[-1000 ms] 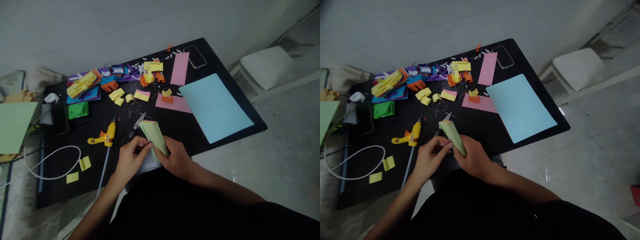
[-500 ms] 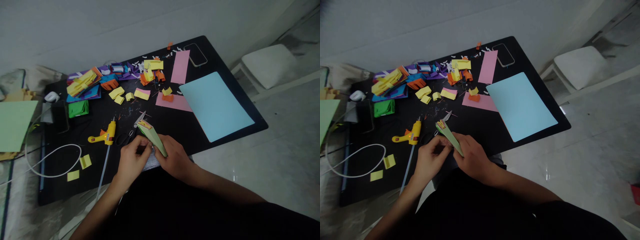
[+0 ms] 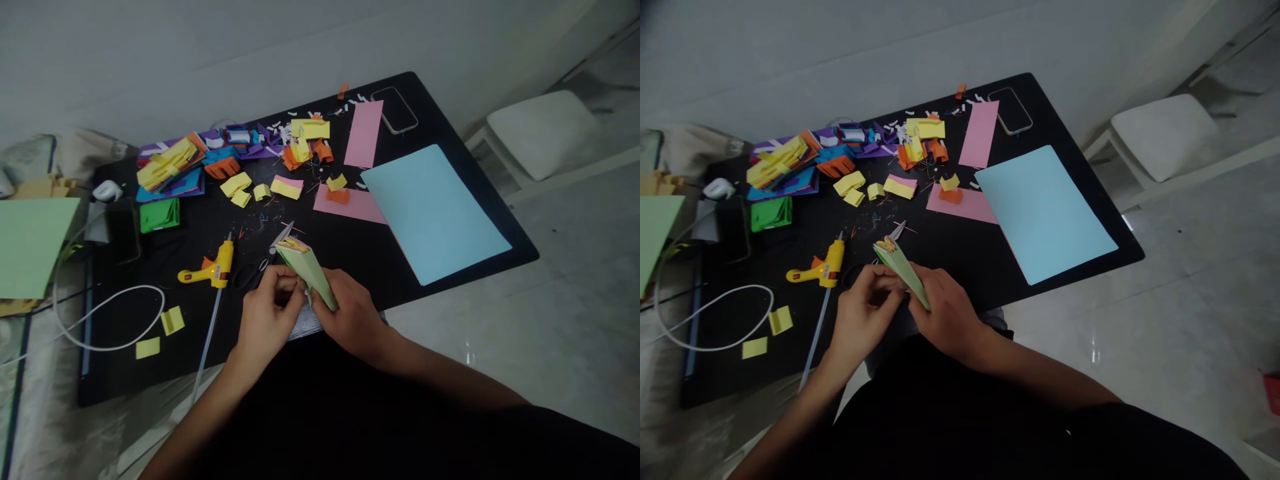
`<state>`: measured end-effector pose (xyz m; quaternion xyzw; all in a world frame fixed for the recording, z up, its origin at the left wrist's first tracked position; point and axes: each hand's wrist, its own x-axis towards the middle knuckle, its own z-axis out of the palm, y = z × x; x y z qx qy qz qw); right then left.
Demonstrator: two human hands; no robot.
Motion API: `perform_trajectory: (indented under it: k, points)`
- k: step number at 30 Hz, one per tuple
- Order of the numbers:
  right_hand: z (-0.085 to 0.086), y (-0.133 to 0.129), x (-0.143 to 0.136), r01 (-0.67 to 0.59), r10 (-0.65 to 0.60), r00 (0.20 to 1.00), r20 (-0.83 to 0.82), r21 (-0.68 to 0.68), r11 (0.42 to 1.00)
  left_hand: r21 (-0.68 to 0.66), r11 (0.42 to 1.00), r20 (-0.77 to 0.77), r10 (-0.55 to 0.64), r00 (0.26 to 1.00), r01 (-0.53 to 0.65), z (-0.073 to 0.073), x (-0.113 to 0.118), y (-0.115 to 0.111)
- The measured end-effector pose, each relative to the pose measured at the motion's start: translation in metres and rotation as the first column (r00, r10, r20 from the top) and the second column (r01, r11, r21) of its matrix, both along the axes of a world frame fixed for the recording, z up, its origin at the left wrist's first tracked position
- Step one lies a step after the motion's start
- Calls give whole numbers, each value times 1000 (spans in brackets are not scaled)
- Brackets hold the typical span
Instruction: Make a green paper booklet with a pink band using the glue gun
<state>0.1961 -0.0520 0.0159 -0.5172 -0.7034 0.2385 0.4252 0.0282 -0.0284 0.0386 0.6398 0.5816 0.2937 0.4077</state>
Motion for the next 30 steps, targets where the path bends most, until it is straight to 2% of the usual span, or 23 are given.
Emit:
perform_trajectory:
  k: [5,12,23,30]
  points:
    - [2,1,1,13,-16,999,-35,-85,996,53,997,-45,-49,998,51,3,-3,1]
    - [0,2,1,-4,1,999,-34,-75,997,142,986,-121,-65,991,82,3,-4,-1]
    - [1,3,3,19,-25,998,-55,-107,994,107,994,-67,-1,998,8,1,0,0]
    - [-1,5,5,15,-24,997,-73,-122,992,69,996,-44,-46,998,49,2,-2,0]
